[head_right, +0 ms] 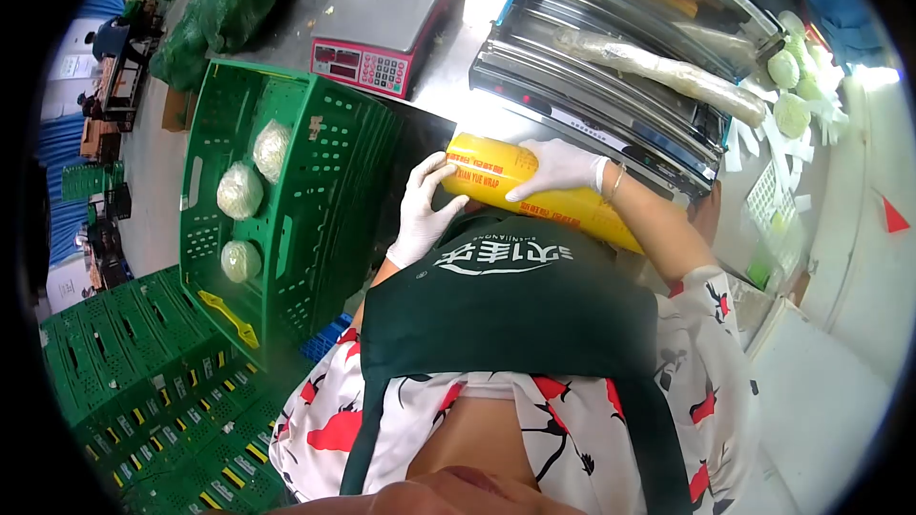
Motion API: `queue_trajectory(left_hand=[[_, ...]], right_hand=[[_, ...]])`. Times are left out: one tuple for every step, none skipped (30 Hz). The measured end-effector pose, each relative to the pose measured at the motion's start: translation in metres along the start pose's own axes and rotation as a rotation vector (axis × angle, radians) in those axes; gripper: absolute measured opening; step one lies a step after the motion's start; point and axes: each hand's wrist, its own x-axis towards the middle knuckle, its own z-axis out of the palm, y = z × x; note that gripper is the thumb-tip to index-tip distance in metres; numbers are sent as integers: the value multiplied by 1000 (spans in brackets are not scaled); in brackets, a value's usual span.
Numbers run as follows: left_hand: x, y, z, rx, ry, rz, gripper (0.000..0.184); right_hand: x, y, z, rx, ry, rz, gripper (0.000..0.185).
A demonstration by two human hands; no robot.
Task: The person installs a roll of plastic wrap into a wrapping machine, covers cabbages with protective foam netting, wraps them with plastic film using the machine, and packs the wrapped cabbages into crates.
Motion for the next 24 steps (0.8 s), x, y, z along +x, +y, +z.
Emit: queue_trajectory(left_hand=[[1,-1,1,34,9,21,48],[2,-2,3,46,18,23,46],[3,-4,4,58,25,26,44],[6,-2,5,70,31,28,43],[9,-3,4,95,20,44,36],[10,0,5,87,13,-3,27],[13,0,6,138,39,58,24],[17,0,5,187,65,122,21],[18,3,4,198,83,158,20],[18,10,-1,210,94,193,19],[17,13,-5,123,62,167,19],[10,11,-4,-71,11,119,16],[2,12,-3,-199,-56,-18,14],[-6,13,-3,-324,-121,-157,12],[-10,10,-5,-382,-185,-226,9],[-10,7,-5,-457,-172,-269,9],[-9,4,-5,-533,-157,-313,10],[-9,2,-5,-608,-142,-357,10],[-4,5,-7,-625,-137,-372,11],[0,8,-10,-551,-164,-310,10],[2,11,-14,-478,-192,-252,10],[4,13,-16,-405,-221,-194,9],[7,14,-16,-321,-210,-123,10],[10,14,-16,-237,-197,-53,10]], right_hand=[[0,2,0,-16,22,-4,104],[-4,2,4,-221,133,-23,104],[-10,-1,12,-424,244,-45,103],[-16,-5,17,-626,355,-67,103],[-18,-9,18,-529,317,10,102],[-20,-7,20,-412,324,20,100],[-22,-4,21,-297,335,30,98],[-23,-1,20,-183,349,42,96],[-26,1,21,-160,378,1,92],[-28,0,22,-154,414,-78,91],[-31,-2,23,-146,453,-154,89],[-34,-5,22,-141,492,-231,88],[-36,-11,23,-178,508,-284,78],[-34,-11,25,-222,493,-318,73],[-32,-11,29,-264,478,-353,69],[-29,-10,33,-308,463,-388,64],[-27,-10,37,-322,574,-456,42],[-26,-7,42,-322,600,-464,36],[-24,-6,46,-325,625,-472,31],[-24,-4,47,-330,649,-479,26],[-24,-4,50,-327,678,-503,16],[-25,-6,52,-322,680,-481,16],[-25,-8,53,-317,681,-460,15],[-24,-10,54,-312,682,-441,15]])
